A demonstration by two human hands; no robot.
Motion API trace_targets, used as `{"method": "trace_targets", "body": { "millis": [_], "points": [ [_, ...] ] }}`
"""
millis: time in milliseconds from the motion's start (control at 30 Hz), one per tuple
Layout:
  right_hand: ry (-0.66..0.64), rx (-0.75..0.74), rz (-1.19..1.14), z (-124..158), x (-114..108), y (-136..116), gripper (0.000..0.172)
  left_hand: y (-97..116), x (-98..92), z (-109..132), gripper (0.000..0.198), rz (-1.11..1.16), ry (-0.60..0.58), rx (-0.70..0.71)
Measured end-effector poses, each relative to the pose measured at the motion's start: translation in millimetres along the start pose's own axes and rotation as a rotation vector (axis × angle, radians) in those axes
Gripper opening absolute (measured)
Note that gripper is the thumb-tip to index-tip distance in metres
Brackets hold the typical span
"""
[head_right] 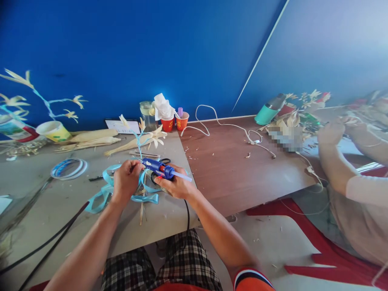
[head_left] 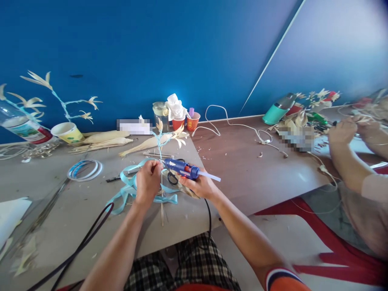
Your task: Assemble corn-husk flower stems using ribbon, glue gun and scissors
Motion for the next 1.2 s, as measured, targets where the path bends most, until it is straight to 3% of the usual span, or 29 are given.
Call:
{"method": "trace_targets", "body": {
  "millis": [200,767,1200],
  "points": [
    [0.115,-0.072,0.134,3.5,-7.8,-7.7,0.024,-5.4,0.5,-0.3,0.016,-0.014,0.007,-0.017],
    [0.062,-0.170,0.279,3.0,8.0,-8.8,0.028,8.8,-8.0,1.7,0.018,-0.081,0.020,0.008],
    [0.050,-0.056,0.179,1.9,3.2,-2.4,0.025,10.5,-8.9,2.0,0.018,-0.074,0.034,0.026]
  ]
}}
Point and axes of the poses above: each hand's wrist, its own z-axis away from the middle knuckle, its own x-axis out of the palm, y = z × x, the point moved 10 cm from there along -z, towards the middle knuckle, and after that the axes turned 11 degrees about x, right-handed, at the moved point
